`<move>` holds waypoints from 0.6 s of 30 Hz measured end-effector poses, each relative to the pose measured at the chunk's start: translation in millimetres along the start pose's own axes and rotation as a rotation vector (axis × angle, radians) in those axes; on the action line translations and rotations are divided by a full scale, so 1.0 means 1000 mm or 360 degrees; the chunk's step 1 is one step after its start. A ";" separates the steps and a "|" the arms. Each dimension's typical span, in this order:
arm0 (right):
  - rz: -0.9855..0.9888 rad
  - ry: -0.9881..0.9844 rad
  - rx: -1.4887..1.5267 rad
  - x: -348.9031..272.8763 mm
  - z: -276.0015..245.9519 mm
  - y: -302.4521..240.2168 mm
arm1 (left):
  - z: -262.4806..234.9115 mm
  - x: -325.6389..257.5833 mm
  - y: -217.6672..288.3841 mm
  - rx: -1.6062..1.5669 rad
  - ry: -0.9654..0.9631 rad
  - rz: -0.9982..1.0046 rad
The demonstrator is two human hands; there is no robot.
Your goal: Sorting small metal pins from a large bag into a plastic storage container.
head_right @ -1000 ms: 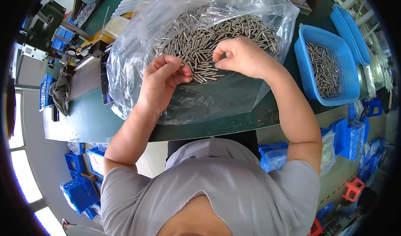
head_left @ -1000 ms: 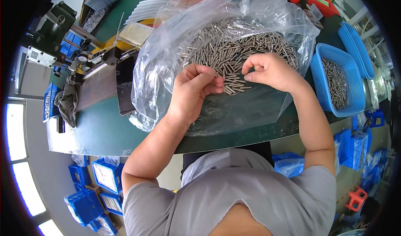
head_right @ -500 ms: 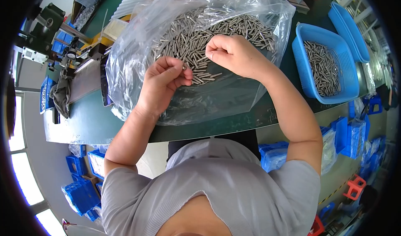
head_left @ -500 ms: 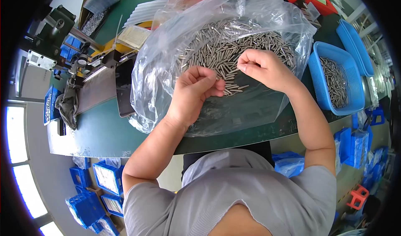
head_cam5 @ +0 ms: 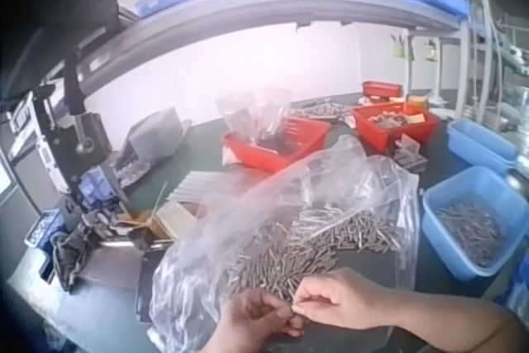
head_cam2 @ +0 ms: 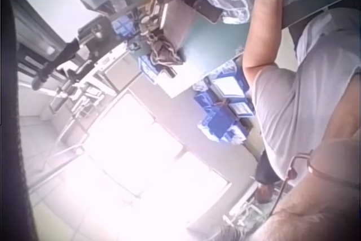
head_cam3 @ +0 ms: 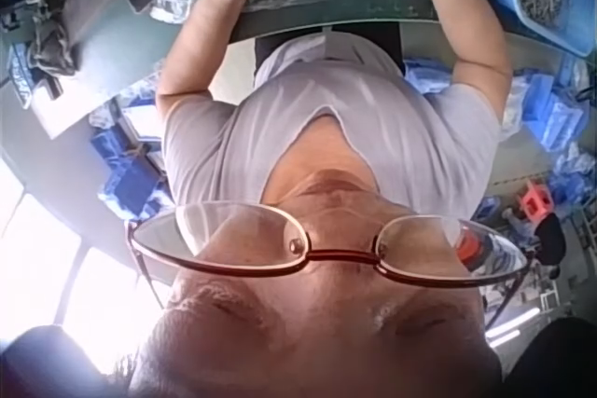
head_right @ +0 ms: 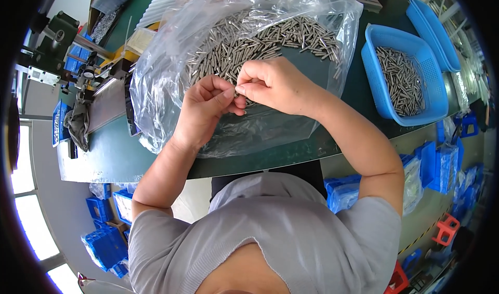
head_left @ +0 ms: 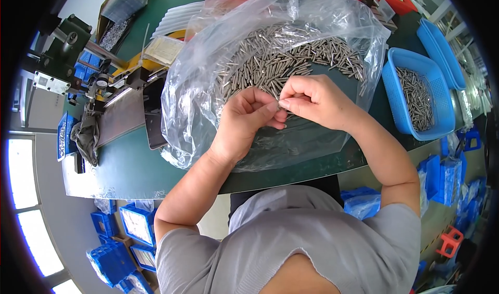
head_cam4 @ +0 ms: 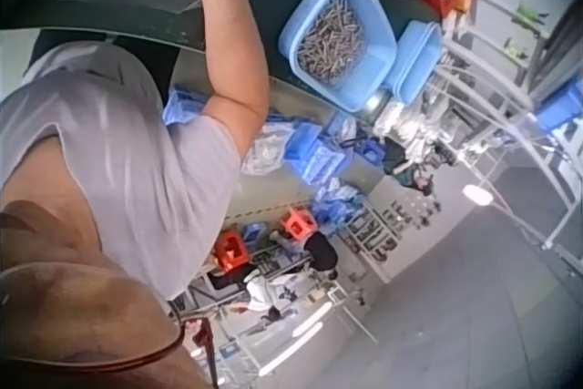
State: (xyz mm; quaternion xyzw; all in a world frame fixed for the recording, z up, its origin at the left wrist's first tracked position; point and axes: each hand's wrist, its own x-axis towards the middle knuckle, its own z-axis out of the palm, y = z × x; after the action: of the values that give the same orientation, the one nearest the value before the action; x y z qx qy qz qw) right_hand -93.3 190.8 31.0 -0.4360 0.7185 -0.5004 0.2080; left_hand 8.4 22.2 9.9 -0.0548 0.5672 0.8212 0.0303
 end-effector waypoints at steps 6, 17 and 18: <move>0.0103 0.0069 0.0334 0.004 0.001 0.015 | 0.000 0.003 0.002 -0.0095 0.0079 -0.0049; 0.0463 0.0035 0.1456 0.014 -0.020 0.030 | -0.006 0.003 0.007 -0.0256 0.0378 0.0102; 0.0525 0.0064 0.1233 0.013 -0.016 0.028 | -0.007 0.004 0.007 -0.0264 0.0373 0.0096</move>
State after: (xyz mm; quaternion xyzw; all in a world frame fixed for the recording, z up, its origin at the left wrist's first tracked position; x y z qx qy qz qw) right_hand -123.7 192.0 14.5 -0.1950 0.5414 -0.7019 0.4198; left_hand 4.4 13.3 13.3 -0.1356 0.4984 0.8538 -0.0656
